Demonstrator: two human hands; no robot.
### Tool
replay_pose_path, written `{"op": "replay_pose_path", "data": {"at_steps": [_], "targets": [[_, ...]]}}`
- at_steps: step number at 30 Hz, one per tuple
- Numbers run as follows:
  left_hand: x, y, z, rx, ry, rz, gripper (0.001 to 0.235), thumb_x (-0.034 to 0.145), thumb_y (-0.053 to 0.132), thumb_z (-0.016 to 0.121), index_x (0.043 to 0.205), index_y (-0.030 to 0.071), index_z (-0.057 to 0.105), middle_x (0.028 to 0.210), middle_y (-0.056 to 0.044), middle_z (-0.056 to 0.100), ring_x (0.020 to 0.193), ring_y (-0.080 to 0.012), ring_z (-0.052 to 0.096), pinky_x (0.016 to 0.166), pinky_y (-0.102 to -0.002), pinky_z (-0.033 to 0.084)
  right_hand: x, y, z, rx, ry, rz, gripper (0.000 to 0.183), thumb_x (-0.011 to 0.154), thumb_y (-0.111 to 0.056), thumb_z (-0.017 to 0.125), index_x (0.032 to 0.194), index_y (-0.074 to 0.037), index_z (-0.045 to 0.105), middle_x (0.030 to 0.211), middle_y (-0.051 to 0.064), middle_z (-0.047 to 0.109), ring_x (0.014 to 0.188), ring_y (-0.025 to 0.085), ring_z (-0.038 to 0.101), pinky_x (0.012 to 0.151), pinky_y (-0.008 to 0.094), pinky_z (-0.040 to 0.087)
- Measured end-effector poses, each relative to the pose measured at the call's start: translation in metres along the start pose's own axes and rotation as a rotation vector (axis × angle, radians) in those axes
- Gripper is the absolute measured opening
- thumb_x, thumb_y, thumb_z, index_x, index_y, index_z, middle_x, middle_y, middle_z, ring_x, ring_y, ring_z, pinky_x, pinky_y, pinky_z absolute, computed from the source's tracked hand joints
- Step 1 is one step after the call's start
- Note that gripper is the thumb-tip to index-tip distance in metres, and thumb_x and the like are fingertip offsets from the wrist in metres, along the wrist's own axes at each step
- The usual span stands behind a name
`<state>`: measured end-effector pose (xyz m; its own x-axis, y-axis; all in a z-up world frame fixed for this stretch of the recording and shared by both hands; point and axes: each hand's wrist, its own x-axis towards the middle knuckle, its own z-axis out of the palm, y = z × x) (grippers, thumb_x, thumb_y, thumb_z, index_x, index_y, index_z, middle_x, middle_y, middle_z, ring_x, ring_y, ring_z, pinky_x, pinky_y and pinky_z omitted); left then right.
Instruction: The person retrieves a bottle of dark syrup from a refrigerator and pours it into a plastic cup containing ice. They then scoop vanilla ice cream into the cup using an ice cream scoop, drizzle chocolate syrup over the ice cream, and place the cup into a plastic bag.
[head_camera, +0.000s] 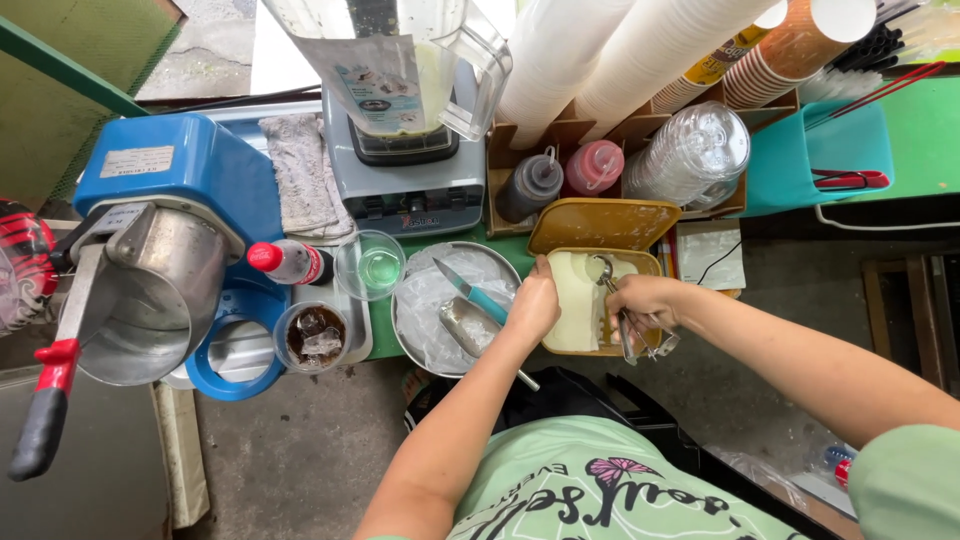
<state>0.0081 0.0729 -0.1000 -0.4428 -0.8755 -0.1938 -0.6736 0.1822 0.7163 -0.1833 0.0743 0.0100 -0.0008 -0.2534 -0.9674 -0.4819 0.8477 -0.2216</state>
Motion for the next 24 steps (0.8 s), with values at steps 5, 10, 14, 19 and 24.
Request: {"op": "replay_pose_path", "data": {"at_steps": [5, 10, 14, 19, 24], "targets": [[-0.001, 0.004, -0.007, 0.002, 0.006, 0.02, 0.071, 0.075, -0.009, 0.058, 0.141, -0.023, 0.033, 0.119, -0.032, 0.059, 0.095, -0.045, 0.072, 0.078, -0.046, 0.063, -0.011, -0.005, 0.002, 0.03, -0.021, -0.026, 0.016, 0.087, -0.004, 0.056, 0.077, 0.007, 0.062, 0.068, 0.029, 0.072, 0.052, 0.036, 0.072, 0.034, 0.033, 0.051], [0.002, 0.001, 0.001, 0.007, -0.015, 0.007, 0.072, 0.077, -0.007, 0.058, 0.142, -0.022, 0.031, 0.122, -0.032, 0.058, 0.095, -0.0454, 0.072, 0.08, -0.048, 0.062, -0.021, -0.014, 0.009, -0.19, 0.051, -0.079, 0.019, 0.092, -0.002, 0.052, 0.098, 0.016, 0.058, 0.066, 0.027, 0.069, 0.051, 0.039, 0.072, 0.04, 0.049, 0.061], [-0.002, 0.002, -0.005, 0.007, 0.002, 0.032, 0.073, 0.075, -0.008, 0.059, 0.141, -0.023, 0.031, 0.121, -0.033, 0.058, 0.095, -0.0454, 0.072, 0.078, -0.045, 0.063, 0.004, -0.003, 0.002, 0.164, -0.009, -0.003, 0.02, 0.089, -0.002, 0.059, 0.076, 0.013, 0.062, 0.064, 0.027, 0.065, 0.057, 0.038, 0.072, 0.049, 0.049, 0.063], [0.0, -0.002, 0.007, 0.027, 0.006, 0.034, 0.073, 0.075, -0.007, 0.06, 0.141, -0.024, 0.032, 0.121, -0.033, 0.058, 0.095, -0.0437, 0.073, 0.078, -0.044, 0.063, -0.009, -0.011, 0.005, 0.116, -0.01, -0.012, 0.017, 0.089, -0.002, 0.056, 0.078, 0.01, 0.061, 0.064, 0.024, 0.065, 0.056, 0.036, 0.073, 0.047, 0.046, 0.062], [0.0, 0.002, -0.002, 0.034, -0.003, 0.024, 0.073, 0.076, -0.007, 0.059, 0.141, -0.023, 0.031, 0.122, -0.034, 0.058, 0.095, -0.0442, 0.073, 0.078, -0.045, 0.063, -0.025, -0.027, 0.014, -0.281, 0.039, -0.084, 0.028, 0.088, -0.004, 0.055, 0.067, 0.01, 0.067, 0.055, 0.024, 0.067, 0.047, 0.035, 0.072, 0.04, 0.044, 0.061]]}}
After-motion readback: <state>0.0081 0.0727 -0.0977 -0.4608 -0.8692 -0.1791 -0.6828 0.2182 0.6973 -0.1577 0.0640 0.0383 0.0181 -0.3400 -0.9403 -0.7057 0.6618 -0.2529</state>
